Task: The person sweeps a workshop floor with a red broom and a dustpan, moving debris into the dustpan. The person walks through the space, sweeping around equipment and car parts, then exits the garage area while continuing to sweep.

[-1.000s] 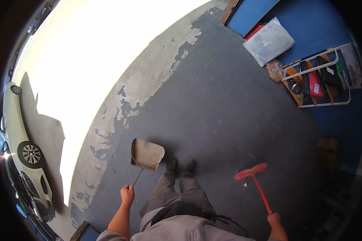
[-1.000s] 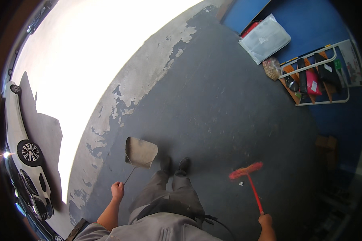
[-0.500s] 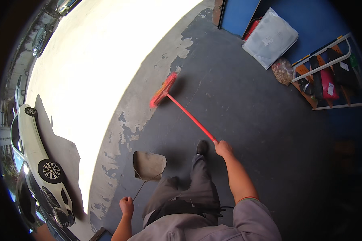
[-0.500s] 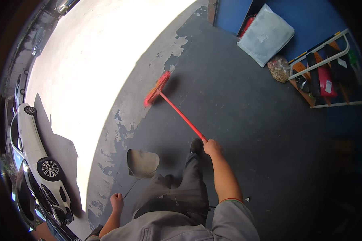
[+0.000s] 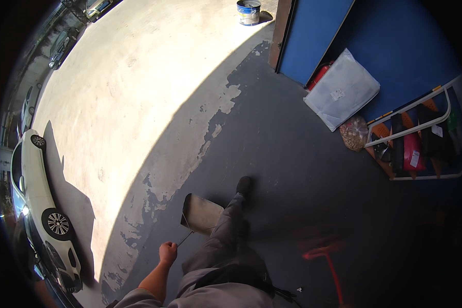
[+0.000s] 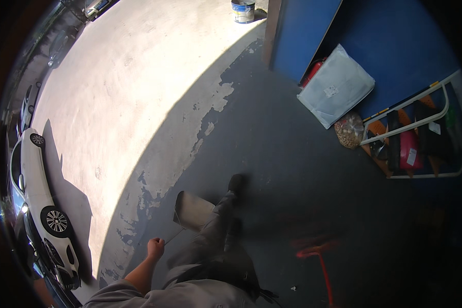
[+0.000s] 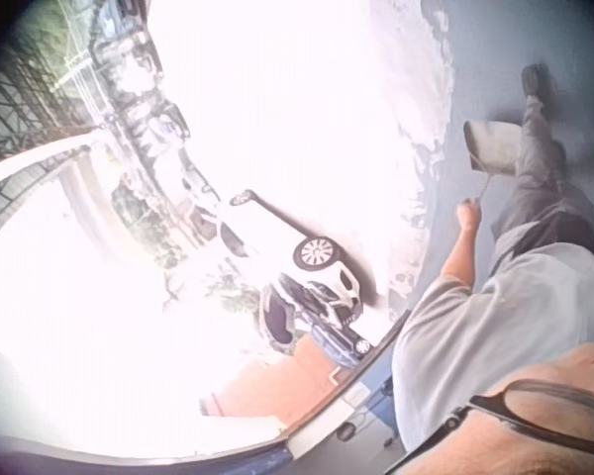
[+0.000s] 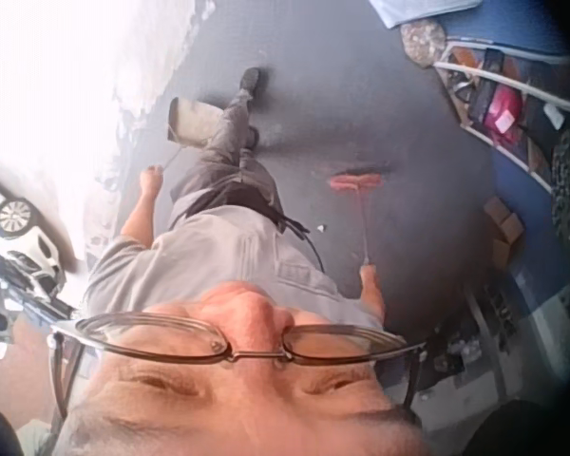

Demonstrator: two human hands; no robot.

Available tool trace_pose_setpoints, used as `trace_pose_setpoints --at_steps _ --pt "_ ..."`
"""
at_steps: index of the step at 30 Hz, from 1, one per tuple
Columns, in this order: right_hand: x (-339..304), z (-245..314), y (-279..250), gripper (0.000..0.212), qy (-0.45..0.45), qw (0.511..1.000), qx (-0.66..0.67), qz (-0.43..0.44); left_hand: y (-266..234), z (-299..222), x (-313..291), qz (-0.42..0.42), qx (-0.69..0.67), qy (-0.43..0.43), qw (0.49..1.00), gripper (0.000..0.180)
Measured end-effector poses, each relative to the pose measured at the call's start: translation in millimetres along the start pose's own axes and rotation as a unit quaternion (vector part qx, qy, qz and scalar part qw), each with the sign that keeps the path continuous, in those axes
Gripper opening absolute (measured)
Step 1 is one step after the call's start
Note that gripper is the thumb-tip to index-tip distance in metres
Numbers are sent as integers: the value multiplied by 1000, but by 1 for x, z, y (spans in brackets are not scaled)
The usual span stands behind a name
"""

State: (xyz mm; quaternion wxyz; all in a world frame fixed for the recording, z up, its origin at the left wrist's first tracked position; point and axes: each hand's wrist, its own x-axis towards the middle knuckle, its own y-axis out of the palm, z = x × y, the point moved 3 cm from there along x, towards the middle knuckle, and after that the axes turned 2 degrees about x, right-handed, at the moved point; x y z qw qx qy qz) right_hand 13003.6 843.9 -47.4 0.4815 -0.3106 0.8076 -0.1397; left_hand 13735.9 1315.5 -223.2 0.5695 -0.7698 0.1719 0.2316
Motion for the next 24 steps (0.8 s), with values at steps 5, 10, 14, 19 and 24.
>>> trace_pose_setpoints --at_steps 5,10,14,19,24 --pt "-12 12 -28 67 73 996 41 38 23 -92 50 28 15 30 999 33" --pt "139 250 -73 50 -214 940 237 -122 48 -206 107 67 40 62 995 33" --pt "228 547 -208 55 -302 903 300 -58 38 -271 126 74 70 58 993 32" --pt "219 840 -421 55 -323 873 357 76 12 -326 138 55 101 93 989 34" --pt "254 890 -474 60 -289 887 340 120 9 -359 165 39 95 104 989 37"
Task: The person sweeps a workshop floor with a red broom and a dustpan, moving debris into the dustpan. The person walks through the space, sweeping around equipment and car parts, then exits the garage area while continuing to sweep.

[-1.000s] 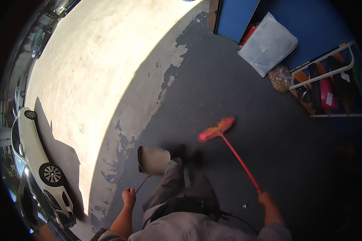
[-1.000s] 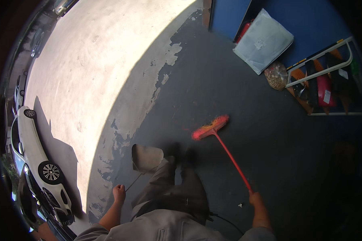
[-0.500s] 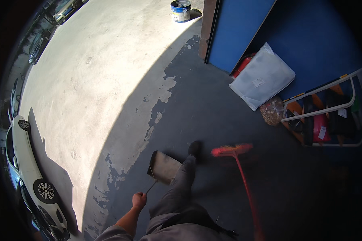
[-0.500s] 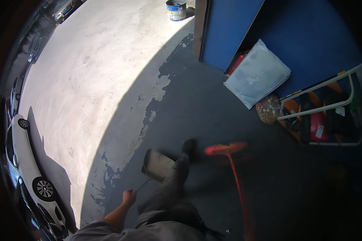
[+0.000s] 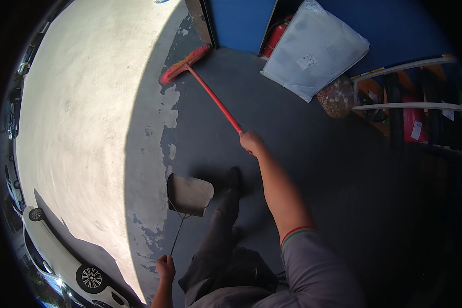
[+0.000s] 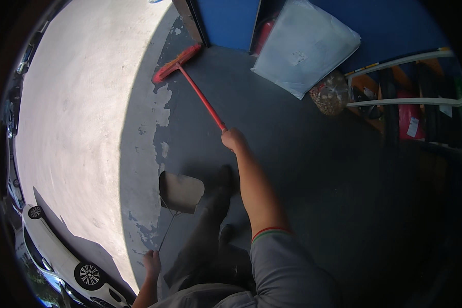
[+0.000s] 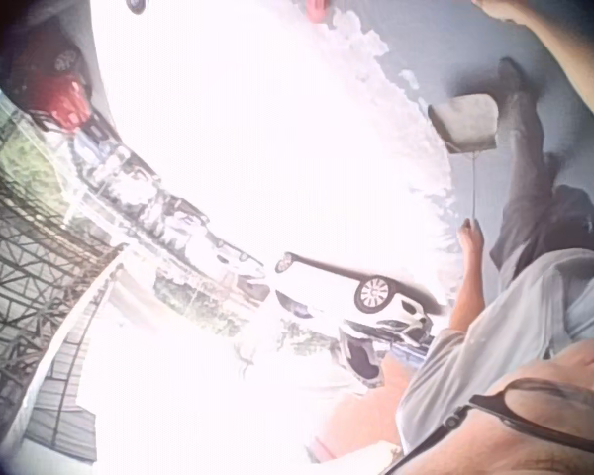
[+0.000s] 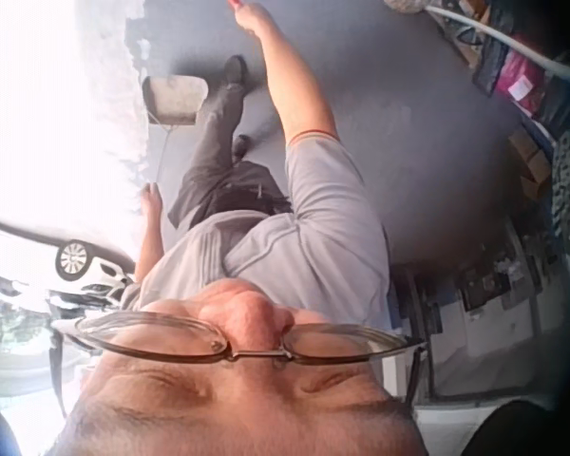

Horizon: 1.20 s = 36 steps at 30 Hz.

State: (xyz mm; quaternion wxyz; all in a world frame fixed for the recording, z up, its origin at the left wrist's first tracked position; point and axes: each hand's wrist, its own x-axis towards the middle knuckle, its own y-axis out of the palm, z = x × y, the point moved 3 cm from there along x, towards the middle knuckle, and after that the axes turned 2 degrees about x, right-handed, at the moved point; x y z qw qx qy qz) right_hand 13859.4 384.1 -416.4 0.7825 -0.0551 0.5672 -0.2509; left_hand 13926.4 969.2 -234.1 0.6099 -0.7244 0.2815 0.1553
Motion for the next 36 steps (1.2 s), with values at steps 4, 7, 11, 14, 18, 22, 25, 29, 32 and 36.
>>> trace_pose_setpoints --at_steps 4,7,11,14,18,22,25,29,32,36 --pt "-101 -172 -56 62 72 995 -69 -23 3 -20 37 -2 -68 -26 997 36" --pt "-280 -350 -111 58 193 974 -110 -36 -1 -29 55 -8 -86 -33 996 35" --pt "-488 -521 -157 46 289 936 -203 9 -2 -48 79 -22 -102 -41 994 33" --pt "-567 -570 -171 47 373 905 -199 -51 1 -77 90 -11 -81 16 997 34" --pt "-614 -589 -170 52 448 884 -118 -64 12 -128 84 -13 -55 65 996 35" --pt "-545 -595 -186 65 291 939 -155 -96 37 -190 42 -31 -38 127 991 35" --pt "-420 -589 -232 64 181 972 -74 -129 58 -243 6 -39 6 131 991 35" --pt "-251 -573 -330 64 92 987 -103 -86 81 -317 -55 -72 34 149 986 37" --pt "-210 -616 -388 59 109 984 -100 -103 104 -378 -104 -82 65 166 981 39" --pt "-325 -792 -430 68 212 974 -33 -69 140 -456 -144 -61 66 180 980 39"
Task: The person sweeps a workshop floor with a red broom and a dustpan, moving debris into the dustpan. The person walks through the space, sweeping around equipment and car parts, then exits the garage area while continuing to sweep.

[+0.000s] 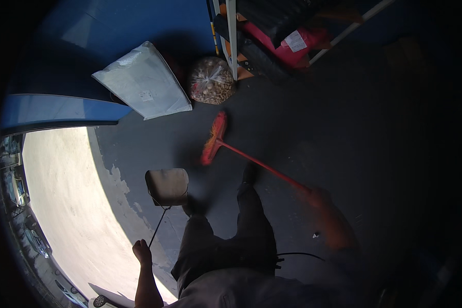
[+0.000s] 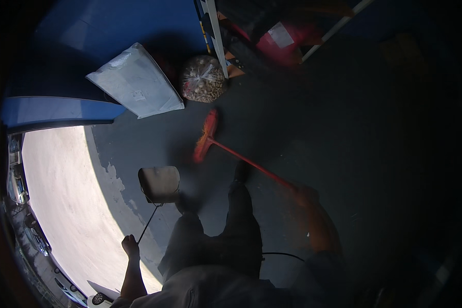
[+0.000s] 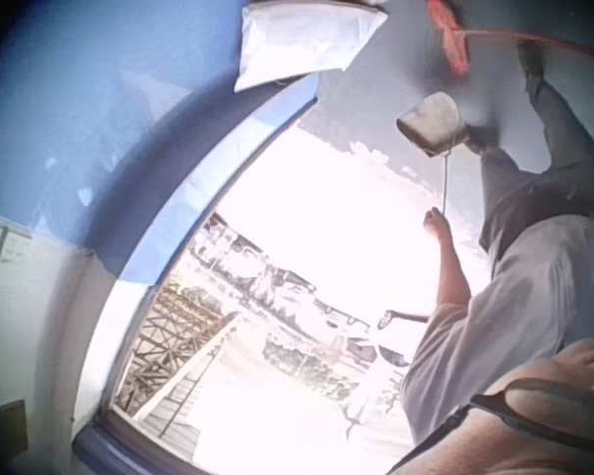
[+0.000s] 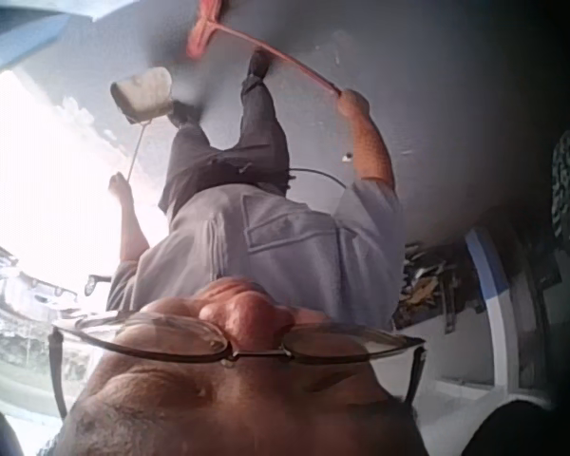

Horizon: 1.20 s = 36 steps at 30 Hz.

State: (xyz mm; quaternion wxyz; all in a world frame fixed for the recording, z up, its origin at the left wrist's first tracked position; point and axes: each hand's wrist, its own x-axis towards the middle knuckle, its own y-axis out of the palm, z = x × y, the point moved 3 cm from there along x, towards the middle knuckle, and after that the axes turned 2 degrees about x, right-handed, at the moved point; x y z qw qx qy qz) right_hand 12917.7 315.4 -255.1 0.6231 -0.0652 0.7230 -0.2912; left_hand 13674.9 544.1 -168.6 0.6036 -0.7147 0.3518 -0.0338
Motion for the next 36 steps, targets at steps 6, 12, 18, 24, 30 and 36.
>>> trace_pose_setpoints --at_steps 6,12,18,24,30,36 --pt "-140 -383 -42 57 233 965 -107 -47 53 -120 21 45 -74 -57 995 29" --pt "-186 -451 -97 44 341 930 -131 -38 112 -216 21 75 -43 28 996 31" --pt "-174 -343 -145 47 131 959 -246 -53 156 -297 7 90 36 120 988 31" --pt "40 -210 -211 42 25 994 45 -101 191 -367 -34 113 84 164 976 31" --pt "225 -124 -299 49 -110 974 -34 -193 212 -425 -72 112 117 173 972 28" --pt "256 -296 -360 65 101 994 -27 -11 252 -469 -109 132 46 72 988 32"
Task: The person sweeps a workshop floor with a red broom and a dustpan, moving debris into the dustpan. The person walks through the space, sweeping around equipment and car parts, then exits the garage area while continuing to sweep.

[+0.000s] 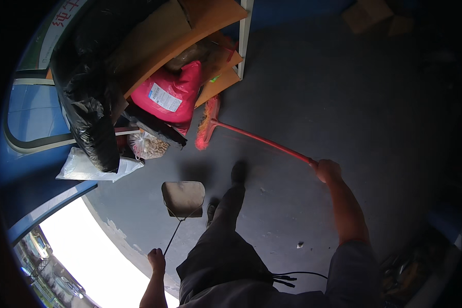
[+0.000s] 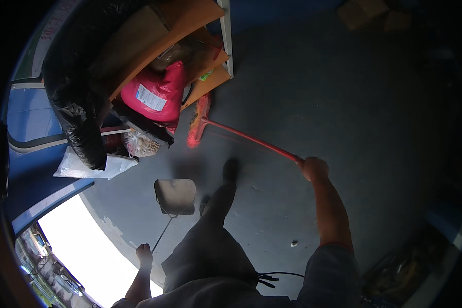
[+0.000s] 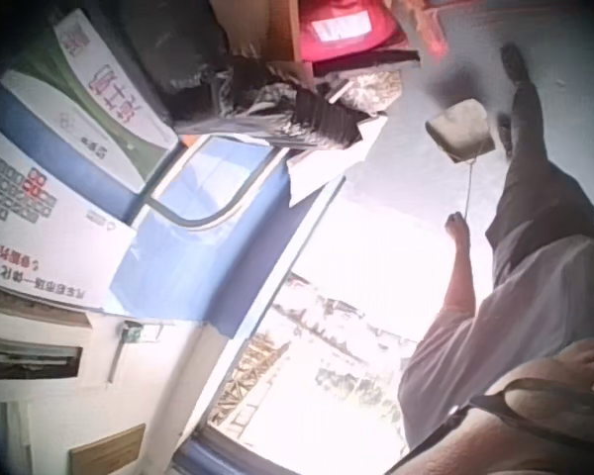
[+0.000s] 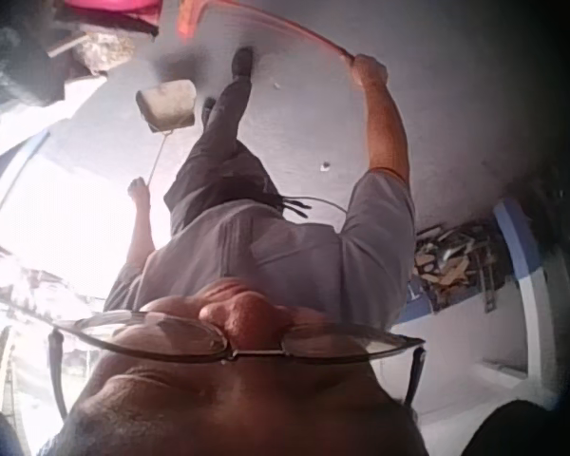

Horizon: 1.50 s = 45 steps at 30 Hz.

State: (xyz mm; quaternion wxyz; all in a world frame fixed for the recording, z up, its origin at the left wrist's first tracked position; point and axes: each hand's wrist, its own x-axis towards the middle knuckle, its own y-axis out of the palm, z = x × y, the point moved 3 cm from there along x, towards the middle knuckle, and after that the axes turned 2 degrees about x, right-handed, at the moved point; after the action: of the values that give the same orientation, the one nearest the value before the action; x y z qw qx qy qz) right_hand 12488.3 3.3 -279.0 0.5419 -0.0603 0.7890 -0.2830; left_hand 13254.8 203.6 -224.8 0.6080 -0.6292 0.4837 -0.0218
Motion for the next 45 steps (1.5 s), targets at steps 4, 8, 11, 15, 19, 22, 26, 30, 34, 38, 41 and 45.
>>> trace_pose_setpoints --at_steps 4,8,11,15,19,22,26,30,34,38,41,45 --pt "-52 -178 -29 69 149 989 -19 -8 17 -52 3 29 10 -16 999 32" --pt "-119 -347 -70 66 261 963 -53 -45 31 -102 1 39 46 38 997 30" --pt "-163 -426 -82 62 307 947 -78 -58 43 -137 -3 45 48 45 997 30" --pt "-217 -465 -68 56 164 961 -222 -17 62 -178 -24 25 37 38 998 31" --pt "-169 -430 -26 54 55 997 -36 -29 80 -221 -69 -24 29 32 999 33" --pt "-70 -370 5 53 -81 994 71 -12 91 -253 -108 -51 -21 -13 998 34" --pt "38 -322 26 54 -92 992 86 28 106 -291 -175 -83 -79 -38 993 32" --pt "65 -370 10 55 -49 995 44 75 121 -336 -201 -107 -64 -26 992 31" --pt "0 -531 0 63 89 991 -23 93 139 -377 -199 -109 22 35 993 29" --pt "-73 -691 20 62 249 967 5 48 169 -396 -195 -104 23 37 994 31" --pt "-87 -754 9 54 201 978 -57 0 194 -403 -181 -86 37 -1 996 31" --pt "-66 -738 -75 33 81 990 -113 -25 233 -418 -141 -43 65 25 997 31"
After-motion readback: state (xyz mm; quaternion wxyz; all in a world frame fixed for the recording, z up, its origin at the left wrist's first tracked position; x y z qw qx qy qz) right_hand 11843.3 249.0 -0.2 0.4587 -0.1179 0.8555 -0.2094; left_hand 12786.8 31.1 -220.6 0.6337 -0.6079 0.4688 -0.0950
